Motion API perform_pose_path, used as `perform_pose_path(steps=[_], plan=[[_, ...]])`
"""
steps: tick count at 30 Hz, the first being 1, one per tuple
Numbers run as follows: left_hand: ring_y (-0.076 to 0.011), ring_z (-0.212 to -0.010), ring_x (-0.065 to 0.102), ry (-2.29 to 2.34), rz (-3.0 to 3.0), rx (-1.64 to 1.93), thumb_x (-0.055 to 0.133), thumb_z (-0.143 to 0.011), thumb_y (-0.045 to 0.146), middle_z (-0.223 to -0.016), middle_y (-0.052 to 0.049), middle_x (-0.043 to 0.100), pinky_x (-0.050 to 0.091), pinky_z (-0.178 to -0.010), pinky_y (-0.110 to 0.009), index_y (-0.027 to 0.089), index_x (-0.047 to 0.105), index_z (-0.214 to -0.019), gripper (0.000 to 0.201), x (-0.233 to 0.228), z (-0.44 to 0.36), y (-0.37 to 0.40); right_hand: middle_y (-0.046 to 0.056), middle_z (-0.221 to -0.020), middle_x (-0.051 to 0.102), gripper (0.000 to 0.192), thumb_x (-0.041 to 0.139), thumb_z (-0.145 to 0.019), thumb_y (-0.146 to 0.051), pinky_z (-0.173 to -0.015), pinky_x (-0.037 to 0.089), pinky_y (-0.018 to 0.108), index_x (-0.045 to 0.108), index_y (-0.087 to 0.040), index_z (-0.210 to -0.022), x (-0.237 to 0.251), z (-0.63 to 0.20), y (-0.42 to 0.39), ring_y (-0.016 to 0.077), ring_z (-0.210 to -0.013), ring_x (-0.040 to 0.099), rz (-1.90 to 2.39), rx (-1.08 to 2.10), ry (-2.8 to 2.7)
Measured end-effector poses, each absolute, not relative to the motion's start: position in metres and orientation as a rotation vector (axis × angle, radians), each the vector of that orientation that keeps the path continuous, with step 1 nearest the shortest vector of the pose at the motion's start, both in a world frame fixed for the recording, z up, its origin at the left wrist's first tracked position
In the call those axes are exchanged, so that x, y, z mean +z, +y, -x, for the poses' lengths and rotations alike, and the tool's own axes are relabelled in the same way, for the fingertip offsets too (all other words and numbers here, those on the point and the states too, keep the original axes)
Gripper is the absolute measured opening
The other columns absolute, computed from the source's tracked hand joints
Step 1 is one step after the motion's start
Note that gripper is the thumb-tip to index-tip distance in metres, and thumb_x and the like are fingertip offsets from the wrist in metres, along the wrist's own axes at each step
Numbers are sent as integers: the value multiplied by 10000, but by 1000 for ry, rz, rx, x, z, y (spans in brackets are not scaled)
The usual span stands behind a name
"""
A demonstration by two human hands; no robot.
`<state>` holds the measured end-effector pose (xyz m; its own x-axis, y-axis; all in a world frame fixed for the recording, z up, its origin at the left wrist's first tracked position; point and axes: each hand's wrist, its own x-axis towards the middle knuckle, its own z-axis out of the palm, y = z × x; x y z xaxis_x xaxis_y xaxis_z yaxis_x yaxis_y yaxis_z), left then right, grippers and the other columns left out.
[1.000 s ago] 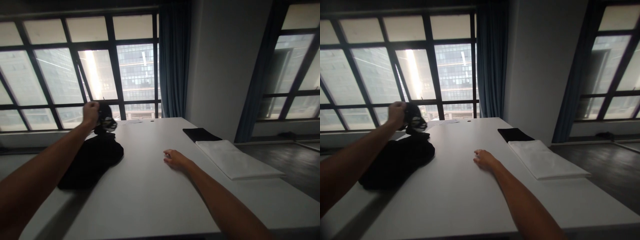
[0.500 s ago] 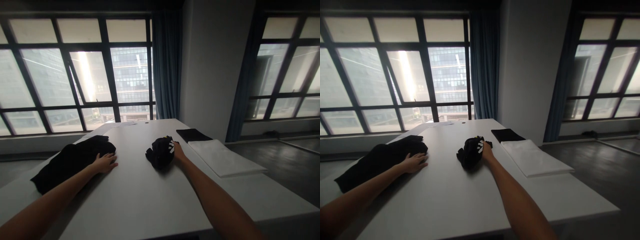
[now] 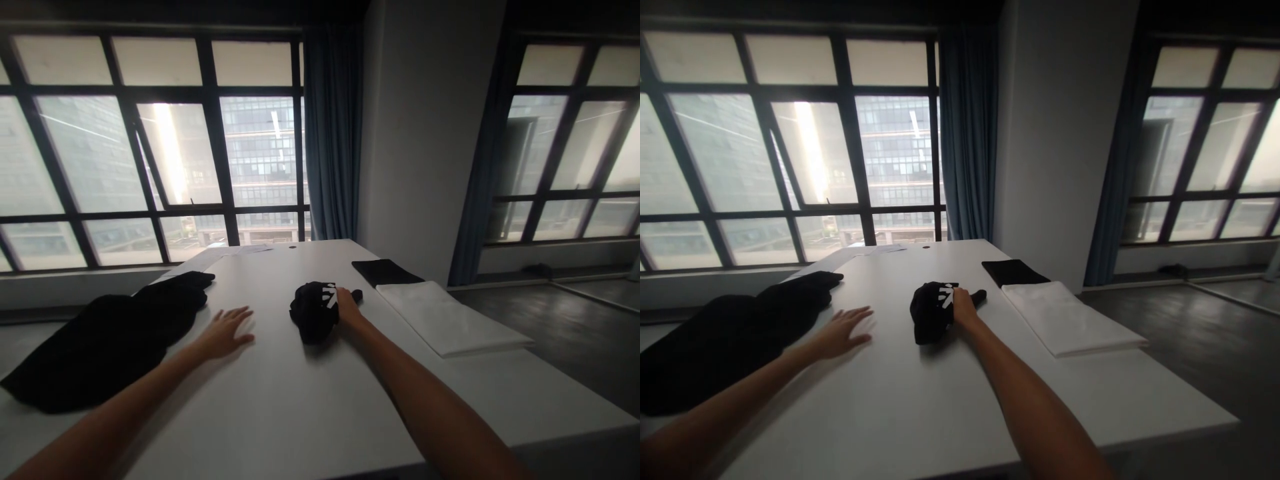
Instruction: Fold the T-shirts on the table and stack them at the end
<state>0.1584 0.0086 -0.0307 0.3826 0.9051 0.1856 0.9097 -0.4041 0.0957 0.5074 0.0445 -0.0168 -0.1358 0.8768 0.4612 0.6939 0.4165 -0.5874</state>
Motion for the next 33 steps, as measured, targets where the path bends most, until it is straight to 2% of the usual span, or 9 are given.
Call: perform_pose_path(steps=[2,8,12,14,18,23,28,31,33], plan=[[-355,-1413,355,-1521,2810,-454,610,-765,664,-1579,-133,327,227,-1164,-573,248,325,-1522,909,-42,-204,2,61,-742,698,204,510,-804,-235,-714,506,322,665,-139,-713,-15,-494,38,257,-793,638,1149,451,-1824],[-326,-1179,595,-1483,3101,-1309,599,-805,577,-1257,-95,678,468,-1040,-463,231,626,-1258,570,-39,-268,-3,-29,-712,673,435,704,-665,-347,-676,524,304,667,-191,-1069,-5,-480,26,182,-686,625,718,1056,-1631],[-285,-805,708,-1963,3034,-1902,717,-701,548,-910,-118,757,589,-728,-391,126,701,-1009,522,1,-229,11,-11,-721,690,569,711,-598,-284,-679,524,330,653,-165,-1151,2,-508,39,194,-665,635,858,903,-1350],[-214,-600,669,-2105,2733,-2160,742,-692,487,-711,-78,719,550,-545,-304,114,702,-886,423,28,-201,24,24,-788,713,459,655,-620,-264,-682,523,330,697,-158,-1064,4,-526,45,203,-703,642,981,689,-1248],[-135,-460,573,-2164,2126,-2502,746,-667,368,-590,-1,644,456,-427,-225,139,676,-909,341,58,-153,53,76,-989,727,251,651,-649,-265,-717,523,303,728,-167,-867,9,-545,43,194,-811,647,1037,499,-1383],[-205,-631,659,-2258,2022,-2118,722,-600,332,-722,-35,699,532,-565,-287,146,646,-931,388,30,-122,75,119,-1058,724,490,699,-772,-467,-629,532,283,677,-158,-1152,7,-538,31,182,-731,689,910,1264,-2007],[-287,-836,680,-2004,2614,-1375,682,-500,294,-795,-22,720,547,-805,-371,163,659,-887,409,-2,-112,79,122,-1180,689,532,768,-746,-319,-841,528,342,654,-179,-1247,-19,-523,42,225,-928,678,1253,611,-2069],[-287,-905,675,-1966,2979,-940,733,-529,367,-871,-13,735,541,-841,-366,190,670,-959,470,4,-110,69,105,-1146,698,669,798,-713,-305,-885,510,354,595,-190,-1340,-30,-516,47,229,-965,659,1259,559,-2262],[-273,-892,675,-1971,3006,-650,765,-541,459,-894,-16,737,545,-802,-339,208,687,-953,488,15,-107,60,97,-1071,712,601,763,-758,-384,-853,512,343,627,-180,-1306,-31,-512,45,219,-915,662,1220,593,-2331]])
